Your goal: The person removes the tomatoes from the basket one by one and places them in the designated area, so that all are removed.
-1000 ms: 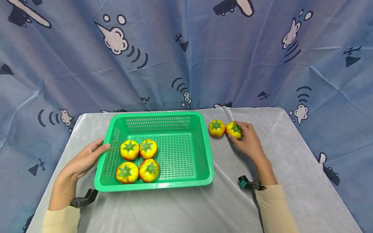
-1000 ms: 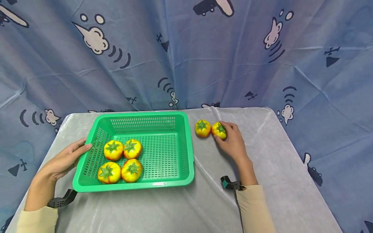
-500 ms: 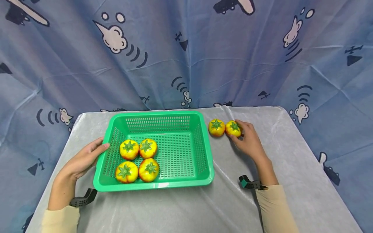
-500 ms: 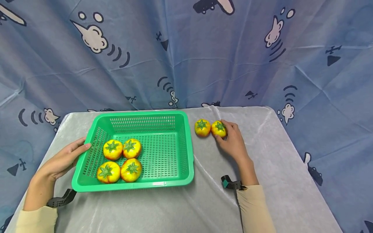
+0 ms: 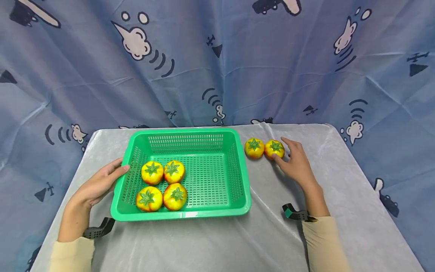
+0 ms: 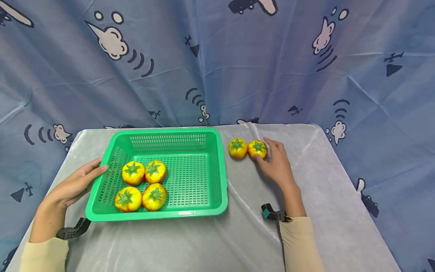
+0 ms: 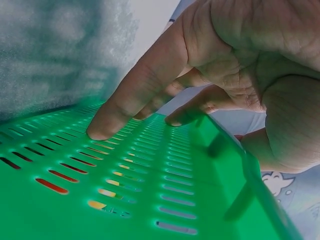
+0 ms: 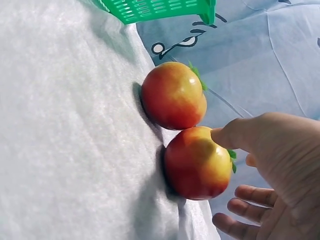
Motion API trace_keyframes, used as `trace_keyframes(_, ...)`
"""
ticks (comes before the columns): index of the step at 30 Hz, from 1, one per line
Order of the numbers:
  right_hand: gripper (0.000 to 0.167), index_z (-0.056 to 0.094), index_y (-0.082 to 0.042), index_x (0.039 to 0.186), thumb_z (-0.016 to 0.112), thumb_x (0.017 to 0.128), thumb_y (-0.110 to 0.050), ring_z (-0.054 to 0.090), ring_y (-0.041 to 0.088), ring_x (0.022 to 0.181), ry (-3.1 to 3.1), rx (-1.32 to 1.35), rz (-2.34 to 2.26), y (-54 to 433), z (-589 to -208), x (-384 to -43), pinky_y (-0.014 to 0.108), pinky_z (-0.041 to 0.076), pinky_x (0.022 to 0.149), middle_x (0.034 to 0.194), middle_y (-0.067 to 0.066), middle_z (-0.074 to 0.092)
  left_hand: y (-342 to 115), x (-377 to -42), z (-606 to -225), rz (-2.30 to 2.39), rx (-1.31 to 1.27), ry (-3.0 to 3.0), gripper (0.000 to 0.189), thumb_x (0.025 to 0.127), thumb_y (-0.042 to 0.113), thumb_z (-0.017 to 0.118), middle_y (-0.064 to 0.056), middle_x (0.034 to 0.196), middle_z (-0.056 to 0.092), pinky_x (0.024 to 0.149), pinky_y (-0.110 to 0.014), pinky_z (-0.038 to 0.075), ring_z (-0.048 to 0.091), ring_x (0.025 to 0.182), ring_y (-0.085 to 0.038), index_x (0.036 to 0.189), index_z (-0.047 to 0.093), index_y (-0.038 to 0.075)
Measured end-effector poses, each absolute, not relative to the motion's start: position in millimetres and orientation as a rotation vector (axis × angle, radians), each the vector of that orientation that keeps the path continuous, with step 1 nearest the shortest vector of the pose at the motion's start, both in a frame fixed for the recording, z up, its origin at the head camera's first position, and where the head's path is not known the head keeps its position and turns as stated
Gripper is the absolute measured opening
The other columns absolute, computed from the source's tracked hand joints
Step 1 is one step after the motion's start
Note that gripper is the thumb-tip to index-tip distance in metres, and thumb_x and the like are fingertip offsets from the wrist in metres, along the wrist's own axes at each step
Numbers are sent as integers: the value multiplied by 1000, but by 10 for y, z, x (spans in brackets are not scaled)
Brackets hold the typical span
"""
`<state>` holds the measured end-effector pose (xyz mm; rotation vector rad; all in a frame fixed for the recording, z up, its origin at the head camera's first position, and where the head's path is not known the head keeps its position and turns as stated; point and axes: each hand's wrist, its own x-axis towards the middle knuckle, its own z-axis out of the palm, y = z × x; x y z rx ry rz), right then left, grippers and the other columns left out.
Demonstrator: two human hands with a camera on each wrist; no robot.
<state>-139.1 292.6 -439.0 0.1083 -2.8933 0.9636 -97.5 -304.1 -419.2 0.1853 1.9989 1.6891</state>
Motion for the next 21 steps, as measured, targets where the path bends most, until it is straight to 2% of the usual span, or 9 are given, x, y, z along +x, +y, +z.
trace_keyframes(5, 70, 41, -1, 160, 71, 101, -22, 49, 55, 133, -2886, 75, 964, 2964, -4330, -1312, 71, 47, 107, 155, 37, 38, -3004, -1006, -4214, 1698, 206, 1966, 73, 117, 33, 39, 9, 133, 63, 92, -33, 65, 73, 115, -9, 167, 1, -5)
trace_keyframes(11, 66, 45, -1, 158, 72, 101, -21, 41, 54, 143, -2844, 115, 975, 2872, -4246, -1262, 75, 36, 116, 155, 35, 41, -3038, -979, -4204, 1707, 228, 1961, 71, 118, 30, 37, 12, 132, 65, 91, -32, 65, 73, 114, -8, 166, 1, -7)
trace_keyframes(21, 61, 51, -2, 154, 74, 100, -18, 43, 50, 144, -2768, 224, 1017, 2617, -4148, -1281, 72, 35, 119, 155, 29, 44, -3062, -969, -4187, 1686, 191, 1985, 73, 117, 34, 38, 14, 134, 64, 94, -30, 64, 72, 116, -6, 168, 2, -5)
